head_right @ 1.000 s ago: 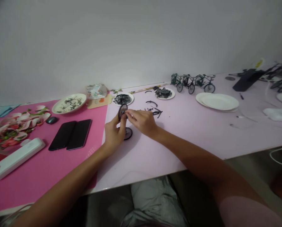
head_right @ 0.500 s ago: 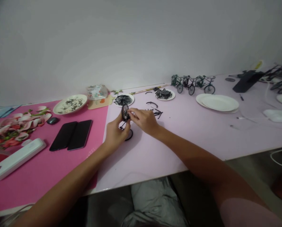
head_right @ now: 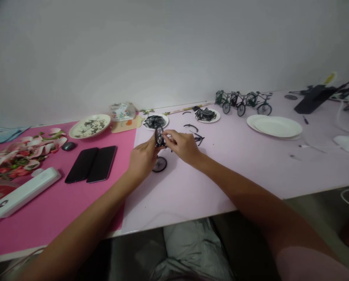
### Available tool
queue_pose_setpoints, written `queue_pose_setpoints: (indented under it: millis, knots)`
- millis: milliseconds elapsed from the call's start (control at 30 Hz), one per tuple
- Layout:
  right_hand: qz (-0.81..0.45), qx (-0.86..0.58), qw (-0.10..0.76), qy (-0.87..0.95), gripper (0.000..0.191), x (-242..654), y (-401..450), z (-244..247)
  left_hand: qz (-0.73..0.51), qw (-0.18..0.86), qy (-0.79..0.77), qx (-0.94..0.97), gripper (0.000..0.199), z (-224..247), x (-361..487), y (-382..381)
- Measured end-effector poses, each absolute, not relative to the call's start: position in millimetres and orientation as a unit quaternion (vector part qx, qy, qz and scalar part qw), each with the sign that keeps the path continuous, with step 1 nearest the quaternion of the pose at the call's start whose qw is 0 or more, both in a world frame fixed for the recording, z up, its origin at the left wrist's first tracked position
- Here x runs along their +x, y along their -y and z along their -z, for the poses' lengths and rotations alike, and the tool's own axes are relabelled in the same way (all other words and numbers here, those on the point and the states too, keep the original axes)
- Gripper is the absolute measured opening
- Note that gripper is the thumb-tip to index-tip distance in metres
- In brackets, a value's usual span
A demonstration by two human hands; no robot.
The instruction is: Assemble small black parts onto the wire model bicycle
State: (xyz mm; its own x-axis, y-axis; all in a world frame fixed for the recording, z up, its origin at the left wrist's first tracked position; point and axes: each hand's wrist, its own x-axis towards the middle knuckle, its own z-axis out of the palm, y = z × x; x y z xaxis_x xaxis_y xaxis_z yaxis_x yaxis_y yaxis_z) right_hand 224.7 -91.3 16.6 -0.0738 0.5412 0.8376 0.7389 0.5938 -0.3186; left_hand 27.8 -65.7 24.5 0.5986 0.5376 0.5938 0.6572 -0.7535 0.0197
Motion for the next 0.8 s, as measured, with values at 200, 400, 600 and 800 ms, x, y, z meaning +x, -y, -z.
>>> queue_pose_setpoints:
  millis: [200,400,600,800]
  knots:
    - [0.021,-0.47,0.533,0.703,0.024,219,96,-15,0.305,0.124,0.312,-0.891,0.062,-21,25,61]
    - [-0.016,-0.473,0.553,0.686,0.023,214,99,-16,0.296,0.136,0.312,-0.892,0.073,-18,24,60]
    - [-0.011,-0.472,0.556,0.684,0.026,214,99,-15,0.275,0.129,0.327,-0.895,0.069,-19,25,60]
    - [0.029,-0.458,0.54,0.706,0.025,217,97,-16,0.268,0.123,0.337,-0.894,0.055,-20,25,60]
